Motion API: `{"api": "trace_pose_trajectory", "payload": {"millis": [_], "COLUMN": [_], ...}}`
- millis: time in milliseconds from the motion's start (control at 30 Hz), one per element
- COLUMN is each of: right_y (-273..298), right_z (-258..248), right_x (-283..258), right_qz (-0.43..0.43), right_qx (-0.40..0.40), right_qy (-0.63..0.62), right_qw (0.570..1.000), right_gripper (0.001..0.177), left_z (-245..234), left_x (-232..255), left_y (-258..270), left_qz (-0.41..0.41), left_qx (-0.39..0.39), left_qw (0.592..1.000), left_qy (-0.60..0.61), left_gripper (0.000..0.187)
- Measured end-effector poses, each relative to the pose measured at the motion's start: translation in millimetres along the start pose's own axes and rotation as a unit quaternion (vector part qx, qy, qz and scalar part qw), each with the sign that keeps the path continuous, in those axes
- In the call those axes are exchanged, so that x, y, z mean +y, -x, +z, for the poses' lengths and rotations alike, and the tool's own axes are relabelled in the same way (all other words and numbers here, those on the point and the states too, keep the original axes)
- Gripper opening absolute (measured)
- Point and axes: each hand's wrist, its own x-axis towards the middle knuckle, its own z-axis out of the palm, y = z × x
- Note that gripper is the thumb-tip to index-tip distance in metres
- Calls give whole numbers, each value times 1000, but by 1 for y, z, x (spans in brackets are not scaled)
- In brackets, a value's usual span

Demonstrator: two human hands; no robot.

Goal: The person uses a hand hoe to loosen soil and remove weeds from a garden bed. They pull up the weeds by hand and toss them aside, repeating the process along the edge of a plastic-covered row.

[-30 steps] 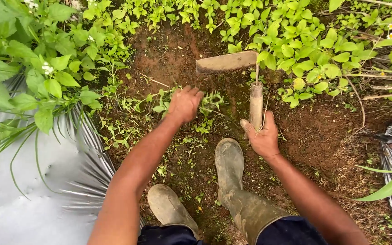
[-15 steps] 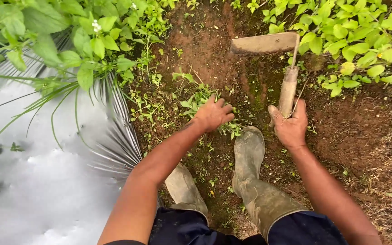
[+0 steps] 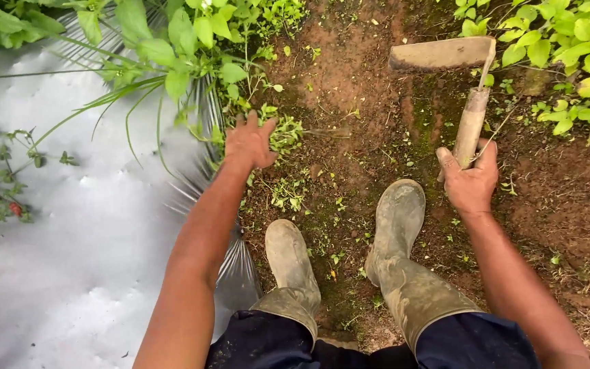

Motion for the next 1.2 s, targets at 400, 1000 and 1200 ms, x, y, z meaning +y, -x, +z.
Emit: {"api": "trace_pose_trajectory", "payload": {"millis": [400,1000,1200], "right_y": [23,22,19], "right_z": [30,43,42], "right_x": [-8,24,21], "right_qz": [101,184,190], "right_qx": [4,24,18], "right_qy": [-70,-114,-105], "right_qw": [992,976,976], "right_gripper": [29,32,33], "left_z": [49,15,55], "left_x": [54,25,71], "left_y": [91,3,5], "left_qz": [189,-98,207], "left_qx": [-27,69,22], "left_qw": [981,974,978], "left_qy": [-35,193,21], "left_gripper": [94,87,63]}}
